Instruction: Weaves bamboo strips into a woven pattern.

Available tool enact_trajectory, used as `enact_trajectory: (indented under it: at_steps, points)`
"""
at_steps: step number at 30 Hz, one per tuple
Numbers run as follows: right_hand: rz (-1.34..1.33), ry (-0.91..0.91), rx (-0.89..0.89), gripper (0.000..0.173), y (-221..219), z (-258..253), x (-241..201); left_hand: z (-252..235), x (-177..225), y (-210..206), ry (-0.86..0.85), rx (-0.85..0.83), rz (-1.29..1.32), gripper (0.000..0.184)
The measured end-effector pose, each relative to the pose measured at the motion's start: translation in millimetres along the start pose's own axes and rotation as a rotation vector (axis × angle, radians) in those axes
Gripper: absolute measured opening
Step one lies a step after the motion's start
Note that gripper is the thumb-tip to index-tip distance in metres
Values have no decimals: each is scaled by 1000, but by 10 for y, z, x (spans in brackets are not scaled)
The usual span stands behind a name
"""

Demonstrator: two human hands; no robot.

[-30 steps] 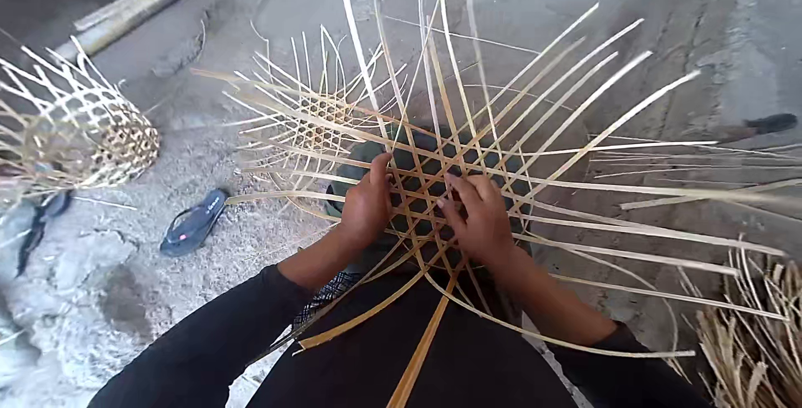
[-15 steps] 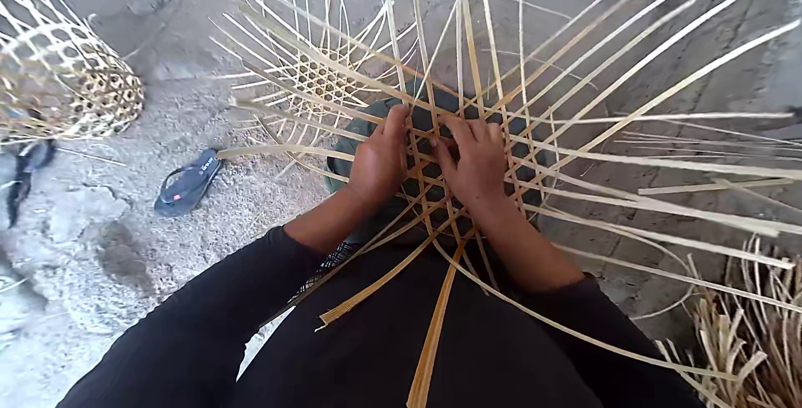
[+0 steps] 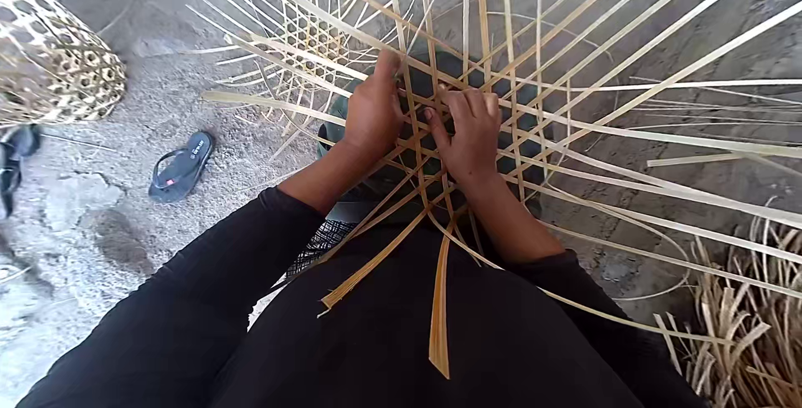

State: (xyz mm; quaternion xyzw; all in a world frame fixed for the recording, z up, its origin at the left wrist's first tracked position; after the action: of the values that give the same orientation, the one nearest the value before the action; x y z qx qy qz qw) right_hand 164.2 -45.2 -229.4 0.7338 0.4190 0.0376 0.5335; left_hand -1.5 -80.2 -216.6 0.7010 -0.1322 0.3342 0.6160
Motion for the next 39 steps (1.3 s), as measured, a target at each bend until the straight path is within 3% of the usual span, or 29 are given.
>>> enact_trajectory:
  at_steps: [5,13,18,26,39]
  points:
    - [-67,34,-79,42,89,-35,33,55,-25,-4,-44,51,3,34]
    - [-57,66,-682,100,685,184,-168,192,-43,14,-67,90,1,34]
    - [120,14,-878,92,699,348,-252,215,-14,-13,-77,90,-28,35]
    - [125,-8,-933,101,611,295,-262,222,8,-16,-129,119,-76,35]
    - [80,121,-887,94,503,206,-191,176,-10,-53,-146,95,-83,36]
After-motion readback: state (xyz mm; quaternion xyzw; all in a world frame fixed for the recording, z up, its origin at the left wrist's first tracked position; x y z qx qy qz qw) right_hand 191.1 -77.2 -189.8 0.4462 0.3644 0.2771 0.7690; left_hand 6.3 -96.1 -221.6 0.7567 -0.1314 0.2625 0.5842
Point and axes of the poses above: each hand's wrist, its own z-axis away from the middle knuckle, its own y-axis out of the back of the hand, x = y × z, the point moved 4 cm from there along -z, towards the middle knuckle, and after that the axes turned 5 degrees about -z, right-handed, at the moved point
